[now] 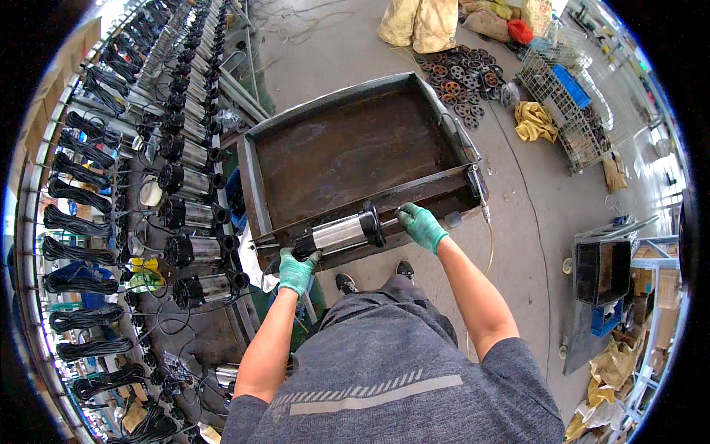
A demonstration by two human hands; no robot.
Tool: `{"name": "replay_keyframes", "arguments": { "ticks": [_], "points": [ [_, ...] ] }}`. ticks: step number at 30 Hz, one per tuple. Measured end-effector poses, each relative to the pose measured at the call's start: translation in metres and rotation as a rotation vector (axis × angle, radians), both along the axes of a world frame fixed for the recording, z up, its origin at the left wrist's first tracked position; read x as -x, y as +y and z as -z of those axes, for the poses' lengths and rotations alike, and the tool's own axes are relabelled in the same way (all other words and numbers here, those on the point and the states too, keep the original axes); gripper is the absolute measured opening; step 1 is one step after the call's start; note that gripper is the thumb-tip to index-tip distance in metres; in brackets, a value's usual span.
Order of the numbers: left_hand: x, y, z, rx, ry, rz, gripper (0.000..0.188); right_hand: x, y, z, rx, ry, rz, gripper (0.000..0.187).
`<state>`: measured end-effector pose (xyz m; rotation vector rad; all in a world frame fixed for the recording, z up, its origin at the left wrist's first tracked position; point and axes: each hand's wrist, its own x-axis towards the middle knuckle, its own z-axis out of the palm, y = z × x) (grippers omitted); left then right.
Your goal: The person repeatedly picks up a cylindrical electric motor from a metal tray, submerges it in a liquid bath, and then places it on a rack. This process is repeated multiple times with the same motor, suggesting a testing or cleaning procedure.
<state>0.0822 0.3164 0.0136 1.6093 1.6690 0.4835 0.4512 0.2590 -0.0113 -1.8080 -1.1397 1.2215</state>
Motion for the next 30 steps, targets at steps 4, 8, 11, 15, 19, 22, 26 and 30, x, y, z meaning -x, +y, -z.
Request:
{"name": "replay_keyframes", "arguments": {
  "ticks": [4, 8, 11, 15, 19, 22, 26, 30],
  "points": [
    [-0.001, 0.000, -0.006, 0.041, -0.014, -0.005, 0.071, -0.001, 0.009, -0.005, -0.008, -0.451, -0.155, 0.037],
    [-0.002, 0.000, -0.004, 0.013, 0.002, 0.012, 0.069, -0.005, 0.011, -0.021, 0.213, -0.397, -0.268, 0.042],
    [0.007, -0.001, 0.008, -0.052, -0.016, 0.013, 0.069, -0.003, 0.014, 0.005, 0.231, -0.211, -0.192, 0.039],
    [-0.002, -0.001, -0.004, 0.024, -0.057, 0.000, 0.069, -0.008, 0.003, 0.024, 0.182, 0.342, 0.083, 0.031],
    [-0.002, -0.001, -0.010, 0.039, -0.033, -0.005, 0.068, -0.022, -0.002, -0.014, 0.310, 0.685, 0.031, 0.028],
    [0.002, -0.002, -0.003, 0.005, -0.005, -0.009, 0.069, -0.033, -0.008, -0.022, 0.336, 0.850, -0.074, 0.037],
    [-0.007, -0.002, -0.016, 0.074, -0.006, -0.031, 0.072, -0.024, 0.005, -0.031, 0.313, 0.349, -0.088, 0.063],
    [0.006, -0.001, 0.007, -0.001, -0.006, -0.002, 0.075, -0.009, 0.019, 0.012, 0.293, 0.244, 0.062, 0.056]
  ]
}}
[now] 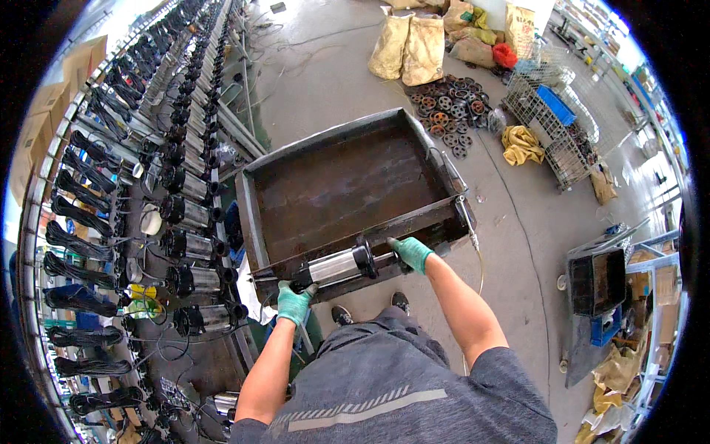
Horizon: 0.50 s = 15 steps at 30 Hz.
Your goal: The person repeatedly picks up a cylindrical electric motor from a metal tray, submerges it in a liquid bath, and then places it on a rack. This process is repeated multiple times with the same motor, suggesting a testing or cleaning procedure.
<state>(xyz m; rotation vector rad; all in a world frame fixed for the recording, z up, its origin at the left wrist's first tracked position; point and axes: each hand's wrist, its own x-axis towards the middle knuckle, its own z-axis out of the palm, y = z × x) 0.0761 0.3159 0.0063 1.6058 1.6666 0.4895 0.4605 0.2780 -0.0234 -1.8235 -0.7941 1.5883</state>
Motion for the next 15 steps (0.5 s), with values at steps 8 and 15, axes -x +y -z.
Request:
{"name": "replay_keyframes", "arguments": {
  "ticks": [8, 15],
  "points": [
    [0.000, -0.004, 0.000, -0.025, -0.036, -0.027, 0.069, -0.017, -0.021, -0.016, -0.582, -0.472, -0.472, 0.038],
    [-0.004, -0.003, -0.003, -0.019, -0.096, -0.003, 0.069, 0.001, -0.014, -0.003, -0.177, -0.162, -0.075, 0.038]
  ]
}}
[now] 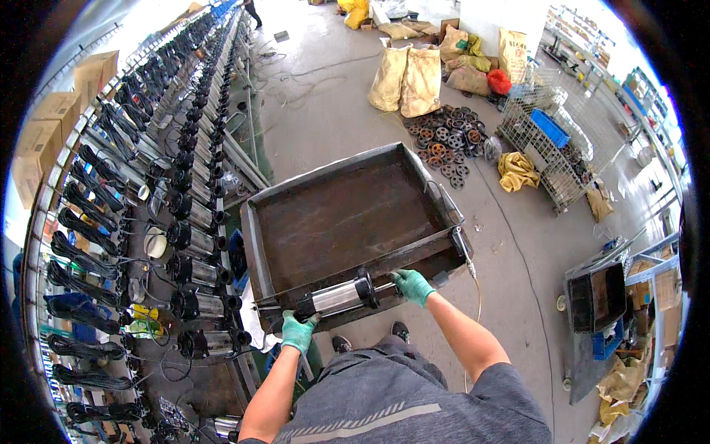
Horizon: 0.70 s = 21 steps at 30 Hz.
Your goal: The person repeatedly picks up a cylindrical electric motor from a metal tray, submerges it in a liquid bath, and then places it on a rack. This process is repeated multiple times with the same motor, suggesting a testing or cleaning procedure.
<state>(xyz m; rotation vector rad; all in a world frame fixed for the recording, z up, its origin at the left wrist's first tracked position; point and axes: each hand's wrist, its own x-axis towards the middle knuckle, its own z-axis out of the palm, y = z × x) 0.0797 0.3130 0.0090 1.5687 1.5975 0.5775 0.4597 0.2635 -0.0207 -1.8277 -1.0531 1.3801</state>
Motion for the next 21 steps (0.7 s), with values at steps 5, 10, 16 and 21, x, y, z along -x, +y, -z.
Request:
{"name": "replay_keyframes", "arguments": {
  "ticks": [5, 10, 16, 21],
  "points": [
    [0.000, -0.003, -0.009, -0.002, 0.034, 0.008, 0.067, 0.005, -0.006, -0.019, 0.084, 0.457, 0.113, 0.028],
    [0.003, -0.001, 0.005, 0.023, 0.011, -0.012, 0.068, -0.017, -0.014, -0.033, -0.168, 0.294, -0.148, 0.027],
    [0.004, 0.002, 0.010, 0.033, 0.071, -0.033, 0.068, -0.014, 0.016, 0.003, -0.028, -0.067, -0.318, 0.034],
    [-0.003, -0.005, -0.012, -0.001, 0.026, -0.020, 0.064, -0.028, 0.001, -0.009, -0.424, -0.327, -0.524, 0.034]
  ]
}}
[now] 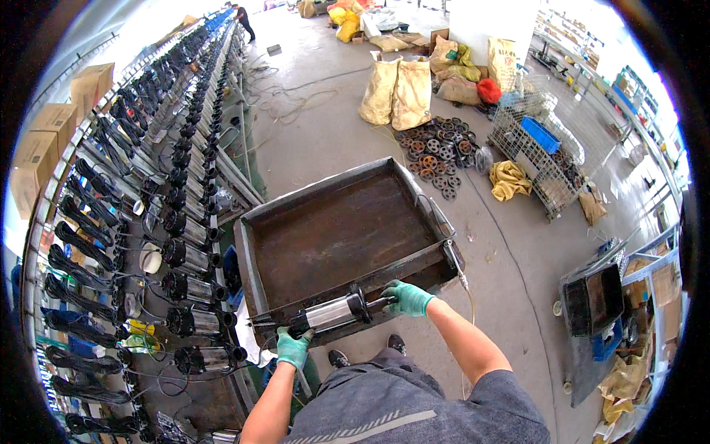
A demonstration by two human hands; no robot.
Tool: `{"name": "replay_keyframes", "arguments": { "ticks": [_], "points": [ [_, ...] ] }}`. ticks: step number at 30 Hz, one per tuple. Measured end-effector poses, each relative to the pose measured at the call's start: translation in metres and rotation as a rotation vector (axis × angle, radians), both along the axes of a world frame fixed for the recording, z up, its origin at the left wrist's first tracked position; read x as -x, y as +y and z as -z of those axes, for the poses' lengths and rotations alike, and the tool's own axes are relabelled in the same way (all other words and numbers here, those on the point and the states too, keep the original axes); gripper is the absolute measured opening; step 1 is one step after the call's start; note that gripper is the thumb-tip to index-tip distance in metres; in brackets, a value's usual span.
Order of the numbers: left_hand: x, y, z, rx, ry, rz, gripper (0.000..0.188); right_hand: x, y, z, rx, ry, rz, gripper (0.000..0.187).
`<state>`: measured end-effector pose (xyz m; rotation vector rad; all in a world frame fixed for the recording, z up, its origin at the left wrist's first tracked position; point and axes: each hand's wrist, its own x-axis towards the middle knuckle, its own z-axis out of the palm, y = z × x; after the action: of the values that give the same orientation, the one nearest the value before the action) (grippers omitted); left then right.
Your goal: The person repeatedly picks up a cylindrical electric motor from a metal tray, submerges it in a liquid bath, and then places it on a rack. This process is repeated multiple times with the same motor, suggesting a testing or cleaning procedure.
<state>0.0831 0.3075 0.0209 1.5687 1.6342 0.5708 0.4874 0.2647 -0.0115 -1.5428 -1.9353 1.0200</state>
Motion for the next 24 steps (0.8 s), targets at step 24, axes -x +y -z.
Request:
{"name": "replay_keyframes", "arguments": {
  "ticks": [24],
  "points": [
    [0.005, 0.002, 0.008, 0.024, 0.093, 0.009, 0.075, 0.022, -0.003, 0.036, 0.404, 0.545, 0.481, 0.032]
  ]
}}
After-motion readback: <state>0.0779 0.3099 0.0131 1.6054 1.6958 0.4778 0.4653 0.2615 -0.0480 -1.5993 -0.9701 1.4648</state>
